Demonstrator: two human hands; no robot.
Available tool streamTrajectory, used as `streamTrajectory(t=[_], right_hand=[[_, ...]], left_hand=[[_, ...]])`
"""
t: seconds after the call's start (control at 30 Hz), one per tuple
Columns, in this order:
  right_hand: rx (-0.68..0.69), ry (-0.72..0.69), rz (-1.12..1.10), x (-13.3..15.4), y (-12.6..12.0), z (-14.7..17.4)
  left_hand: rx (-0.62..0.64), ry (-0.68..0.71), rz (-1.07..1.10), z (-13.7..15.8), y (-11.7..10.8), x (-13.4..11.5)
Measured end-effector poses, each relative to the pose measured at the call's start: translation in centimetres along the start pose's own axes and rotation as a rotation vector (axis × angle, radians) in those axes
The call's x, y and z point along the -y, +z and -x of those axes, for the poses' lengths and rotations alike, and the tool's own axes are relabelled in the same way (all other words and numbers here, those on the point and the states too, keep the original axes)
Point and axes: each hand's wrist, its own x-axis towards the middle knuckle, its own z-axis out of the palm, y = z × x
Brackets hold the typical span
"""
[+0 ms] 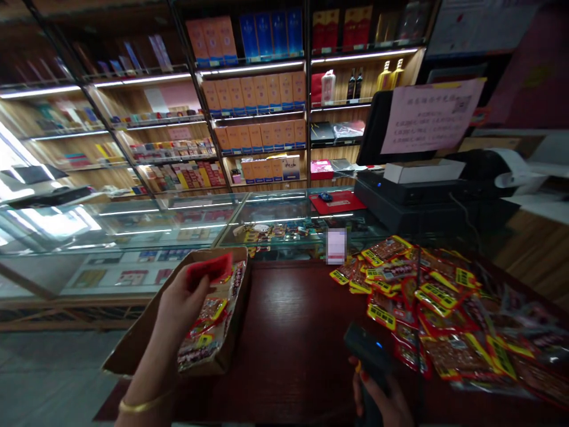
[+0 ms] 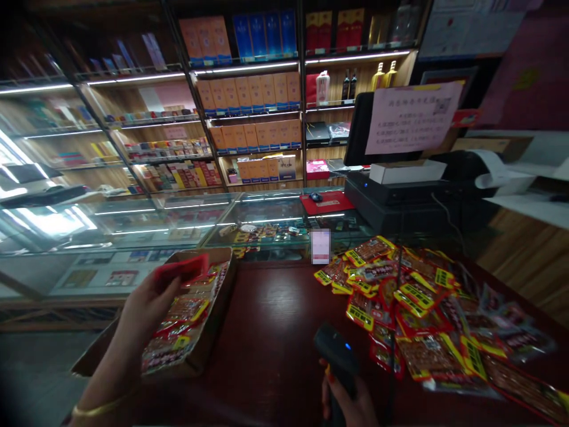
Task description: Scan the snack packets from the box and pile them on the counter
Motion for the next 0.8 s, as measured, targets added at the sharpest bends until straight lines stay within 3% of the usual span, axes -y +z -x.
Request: streamTrajectory(t=[0.07, 0.1, 0.2, 0.27, 0.33, 0.43, 0.5, 0.57, 0.63, 0.7, 0.8], right_hand=[[0.011, 0.005, -0.030, -0.1, 0.0, -0.1], [0.011, 0.006, -0.044, -0.1, -0.1, -0.1], [-0.014, -0.010, -0.056, -0.3, -0.2, -0.1], [-0.039, -0.018, -0.041, -0.5, -0.3, -0.1], [-0.055, -0.004, -0.028, -0.7, -0.4, -0.2], [-0.064, 0.030, -0.013, -0.8, -0.4, -0.3], [-0.065, 0.033, 0.015, -0.7, -0.4, -0.4], [-0.064, 0.019, 0.051, -0.5, -0.2, -0.3], [-0.062, 0.003, 0.081, -0.2, 0.0, -0.3], [-0.048, -0.010, 0.096, 0.2, 0.4, -0.3], [-0.023, -0.027, 0.138, 0.8, 1.1, -0.3]], left_hand=[[0.091, -0.014, 0.409, 3.0, 3.4, -2.4], [0.189, -0.013, 0.501, 4.3, 5.7, -3.2], [0.417, -0.028, 0.578, 6.7, 13.2, -3.9], [0.475, -0.097, 0.583, 6.9, 17.5, -3.3], [0.486, -0.174, 0.627, 6.4, 20.2, -2.2], [0.568, -0.309, 0.815, 5.5, 21.6, -0.8], [0.650, -0.378, 0.950, 5.1, 21.5, 0.1], [0.676, -0.390, 0.954, 5.0, 21.2, 0.9], [0.626, -0.312, 0.803, 4.9, 21.2, 1.7], [0.517, -0.142, 0.626, 4.8, 21.4, 2.3], [0.390, 0.053, 0.538, 4.7, 22.2, 2.9]])
